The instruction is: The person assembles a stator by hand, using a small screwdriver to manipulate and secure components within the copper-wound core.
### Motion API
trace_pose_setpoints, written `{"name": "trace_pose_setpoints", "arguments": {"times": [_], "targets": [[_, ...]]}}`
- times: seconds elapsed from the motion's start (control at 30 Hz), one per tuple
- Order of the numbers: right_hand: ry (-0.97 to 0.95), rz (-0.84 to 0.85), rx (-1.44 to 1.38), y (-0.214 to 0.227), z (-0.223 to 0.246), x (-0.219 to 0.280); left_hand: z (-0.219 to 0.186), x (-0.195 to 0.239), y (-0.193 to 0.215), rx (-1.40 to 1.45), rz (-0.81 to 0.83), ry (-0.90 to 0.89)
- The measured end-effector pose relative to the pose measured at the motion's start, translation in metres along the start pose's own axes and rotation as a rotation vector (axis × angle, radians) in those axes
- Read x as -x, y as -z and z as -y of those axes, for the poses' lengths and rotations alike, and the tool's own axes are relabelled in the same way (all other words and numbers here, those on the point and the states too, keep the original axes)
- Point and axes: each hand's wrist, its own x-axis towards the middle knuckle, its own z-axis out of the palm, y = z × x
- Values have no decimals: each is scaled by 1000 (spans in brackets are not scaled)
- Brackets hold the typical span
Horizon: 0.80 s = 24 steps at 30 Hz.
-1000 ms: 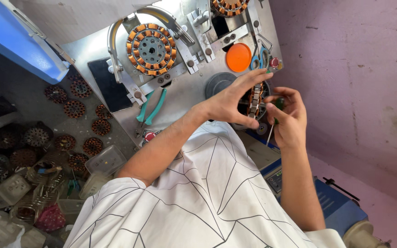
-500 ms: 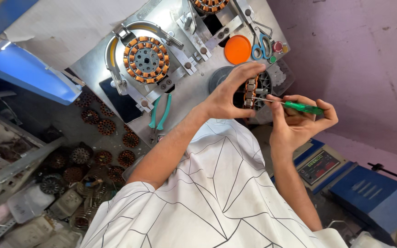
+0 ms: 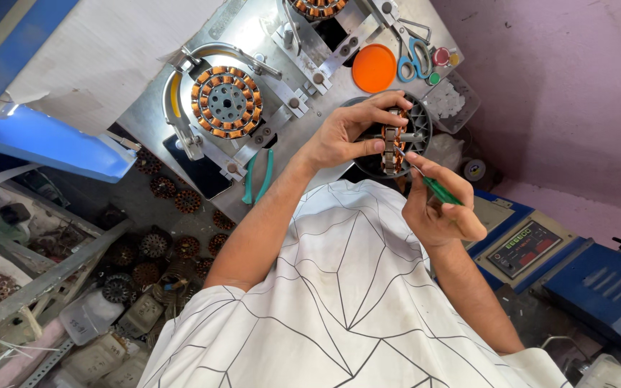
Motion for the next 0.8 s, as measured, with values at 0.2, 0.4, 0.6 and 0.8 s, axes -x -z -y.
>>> {"name": "trace_pose_setpoints", "arguments": {"times": [0.2, 0.4, 0.6, 0.8], "targets": [[-353, 219, 0, 10, 9, -39, -3, 1, -3, 18, -28, 11], [-488, 148, -207, 27, 17, -68, -8, 1, -9, 137, -108, 21], [-534, 172, -326, 23, -8, -61, -5, 2, -10, 39, -122, 25], [-605, 413, -183, 28, -30, -90, -3, 3, -13, 51, -114, 37]]}}
